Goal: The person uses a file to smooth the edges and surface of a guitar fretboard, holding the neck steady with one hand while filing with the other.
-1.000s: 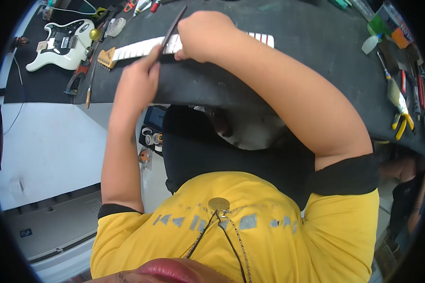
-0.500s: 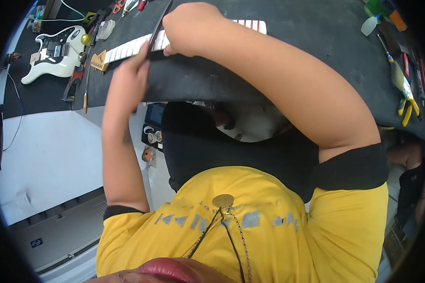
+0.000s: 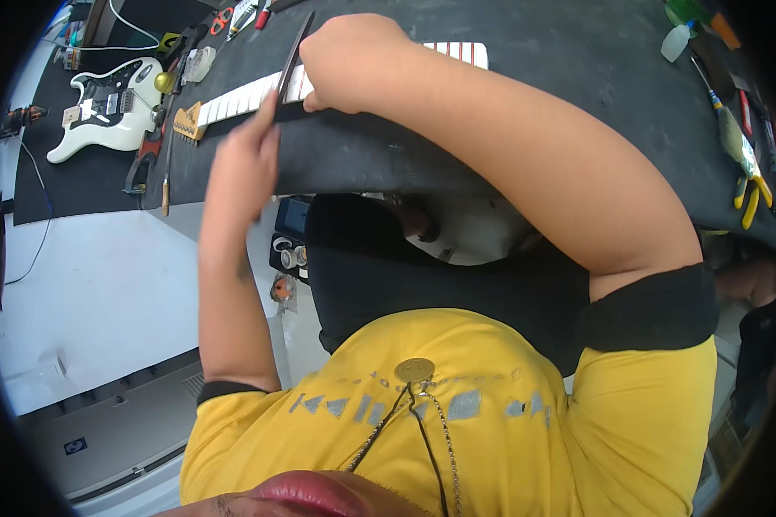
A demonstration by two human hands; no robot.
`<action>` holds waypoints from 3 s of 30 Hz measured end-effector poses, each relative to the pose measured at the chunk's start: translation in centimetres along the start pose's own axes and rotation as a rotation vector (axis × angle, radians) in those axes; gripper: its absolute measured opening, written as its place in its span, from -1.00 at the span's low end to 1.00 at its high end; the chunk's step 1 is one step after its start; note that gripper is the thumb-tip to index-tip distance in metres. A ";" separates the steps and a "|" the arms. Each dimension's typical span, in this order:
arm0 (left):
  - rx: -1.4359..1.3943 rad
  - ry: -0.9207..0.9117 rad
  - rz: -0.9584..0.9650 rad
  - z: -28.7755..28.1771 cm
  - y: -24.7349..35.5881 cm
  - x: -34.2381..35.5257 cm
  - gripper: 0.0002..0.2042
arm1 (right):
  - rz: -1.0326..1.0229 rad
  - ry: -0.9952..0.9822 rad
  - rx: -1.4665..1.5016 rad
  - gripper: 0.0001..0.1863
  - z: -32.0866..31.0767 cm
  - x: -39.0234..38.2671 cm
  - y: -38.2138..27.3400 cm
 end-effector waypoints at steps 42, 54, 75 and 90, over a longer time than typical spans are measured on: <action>-0.281 -0.065 -0.292 0.5 -2.1 -14.2 -0.43 | -0.033 0.051 0.062 -0.58 0.8 0.5 0.7; -0.309 -0.060 -0.165 1.5 -2.8 -9.6 -0.40 | -0.043 0.087 0.051 -0.57 1.0 0.3 1.4; -0.087 -0.039 -0.176 0.1 -0.7 -11.3 -0.37 | -0.073 0.066 0.081 -0.55 0.6 -0.2 0.7; -0.280 -0.016 -0.241 1.5 -2.2 -12.8 -0.39 | -0.051 0.098 0.030 -0.54 1.0 0.3 0.7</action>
Point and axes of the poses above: each hand's wrist, its own x-axis towards the middle knuckle, its own z-axis out of the palm, y = z × x, the point moved 5 cm from there along x, towards the middle knuckle, and after that the axes turned 4 degrees about y, right-handed, at the moved point
